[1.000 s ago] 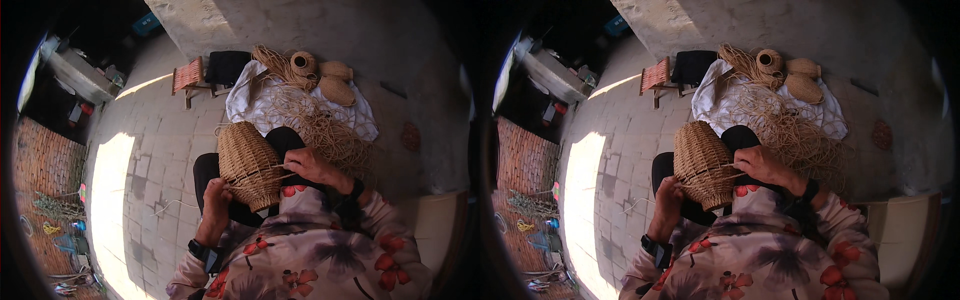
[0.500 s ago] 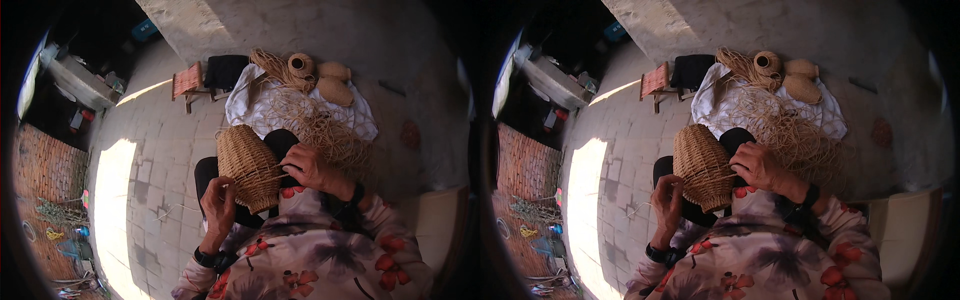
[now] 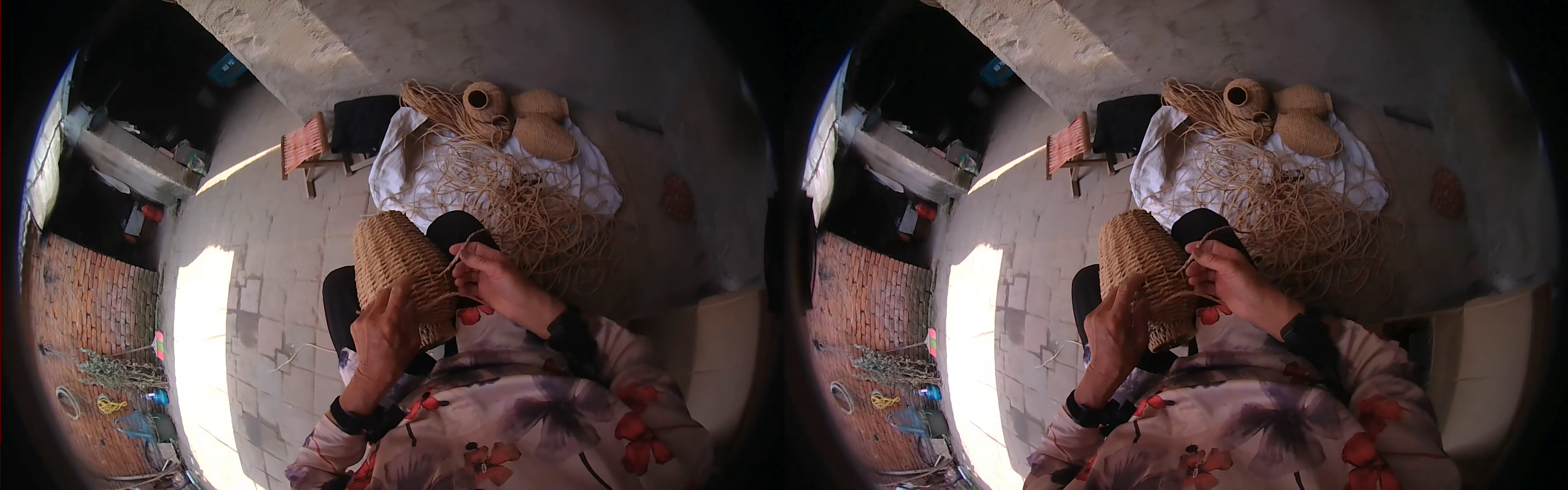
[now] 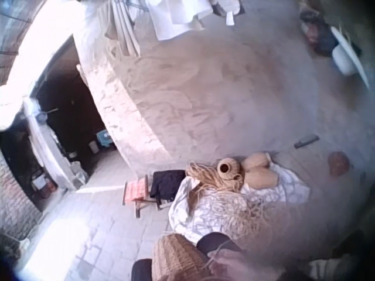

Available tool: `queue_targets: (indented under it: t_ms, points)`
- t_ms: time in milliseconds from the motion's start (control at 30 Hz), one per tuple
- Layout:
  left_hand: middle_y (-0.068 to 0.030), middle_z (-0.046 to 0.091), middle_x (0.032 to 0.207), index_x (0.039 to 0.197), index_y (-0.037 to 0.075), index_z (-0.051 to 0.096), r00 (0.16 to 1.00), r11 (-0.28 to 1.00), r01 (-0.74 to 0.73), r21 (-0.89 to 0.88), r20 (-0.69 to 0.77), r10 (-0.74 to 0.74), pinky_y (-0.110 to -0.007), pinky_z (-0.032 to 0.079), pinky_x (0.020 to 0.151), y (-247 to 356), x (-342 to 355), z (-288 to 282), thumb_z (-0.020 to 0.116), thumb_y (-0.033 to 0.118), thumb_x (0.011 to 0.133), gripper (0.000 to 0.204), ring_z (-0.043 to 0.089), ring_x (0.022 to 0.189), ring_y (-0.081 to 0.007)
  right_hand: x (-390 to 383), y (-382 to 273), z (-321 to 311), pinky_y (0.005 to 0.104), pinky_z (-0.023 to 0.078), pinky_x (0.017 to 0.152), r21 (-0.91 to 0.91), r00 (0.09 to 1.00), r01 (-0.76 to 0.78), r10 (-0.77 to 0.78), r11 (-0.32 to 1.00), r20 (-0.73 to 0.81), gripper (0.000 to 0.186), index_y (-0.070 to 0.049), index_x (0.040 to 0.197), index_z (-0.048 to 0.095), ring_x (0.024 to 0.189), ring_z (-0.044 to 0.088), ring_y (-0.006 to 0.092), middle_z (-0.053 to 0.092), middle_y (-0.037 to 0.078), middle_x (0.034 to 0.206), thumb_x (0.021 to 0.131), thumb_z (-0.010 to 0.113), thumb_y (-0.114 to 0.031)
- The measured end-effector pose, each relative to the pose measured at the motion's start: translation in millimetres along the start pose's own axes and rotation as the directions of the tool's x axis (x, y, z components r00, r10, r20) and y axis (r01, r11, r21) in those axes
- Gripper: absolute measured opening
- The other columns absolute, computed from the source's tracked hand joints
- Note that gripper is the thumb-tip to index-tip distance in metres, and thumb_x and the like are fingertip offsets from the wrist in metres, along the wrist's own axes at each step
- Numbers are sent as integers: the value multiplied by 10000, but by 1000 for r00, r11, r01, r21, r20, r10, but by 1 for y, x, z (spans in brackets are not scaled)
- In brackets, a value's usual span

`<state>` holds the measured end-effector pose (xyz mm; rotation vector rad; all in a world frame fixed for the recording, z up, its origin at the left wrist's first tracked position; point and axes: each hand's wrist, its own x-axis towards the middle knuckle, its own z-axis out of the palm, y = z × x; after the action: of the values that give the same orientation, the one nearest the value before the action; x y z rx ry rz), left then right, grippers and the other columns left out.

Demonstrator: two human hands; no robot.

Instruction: The recorder is weaving a small basket using flexible straw or plant fibers.

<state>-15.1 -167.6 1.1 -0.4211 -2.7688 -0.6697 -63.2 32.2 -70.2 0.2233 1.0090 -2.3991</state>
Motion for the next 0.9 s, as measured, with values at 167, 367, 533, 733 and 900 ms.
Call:
queue_targets:
  t_ms: [167, 367, 533, 733, 900]
  points:
    - [-159, 630, 859, 1195, 112, 515, 970, 993, 21, 115, 238, -48, -368, 516, 634, 10, 7, -7, 591, 62, 793, 412, 649, 750, -321, 2, 4, -8, 235, 474, 663, -111, 992, 127, -123, 986, 36, 200, -56, 1030, 575, 748, 579, 99, 595, 16, 841, 926, 567, -227]
    - [-178, 534, 1082, 1346, 102, 370, 819, 392, 573, -719, 519, -244, -344, 499, 835, -3, 10, -6, 578, 108, 850, 537, 624, 965, -266, 1, -4, -19, 232, 467, 665, -18, 964, 265, -266, 964, -32, 198, -36, 1022, 596, 720, 542, 74, 558, -8, 802, 920, 577, -203]
    - [-154, 482, 1121, 1266, 55, 367, 827, 326, 559, -762, 482, -290, -355, 471, 916, -2, 7, -5, 554, 106, 851, 458, 587, 1033, -248, 9, -17, -24, 234, 476, 701, 9, 954, 298, -298, 955, 21, 211, -20, 1052, 600, 752, 548, 72, 563, -7, 818, 926, 567, -185]
    - [-128, 512, 1072, 1175, 22, 415, 823, 378, 565, -734, 464, -329, -348, 465, 921, -5, 7, 1, 574, 112, 835, 386, 589, 1014, -222, 17, -10, -42, 239, 479, 700, -5, 970, 241, -242, 970, -10, 180, -25, 1026, 607, 761, 556, 80, 569, -5, 837, 919, 578, -166]
    - [-147, 505, 1113, 1158, 33, 459, 828, 424, 560, -712, 488, -275, -316, 433, 893, -3, 7, 1, 634, 174, 827, 401, 562, 991, -197, 10, -19, -38, 247, 483, 654, -88, 964, 246, -253, 965, -81, 302, -15, 1001, 616, 709, 574, 95, 593, 32, 803, 909, 595, -301]
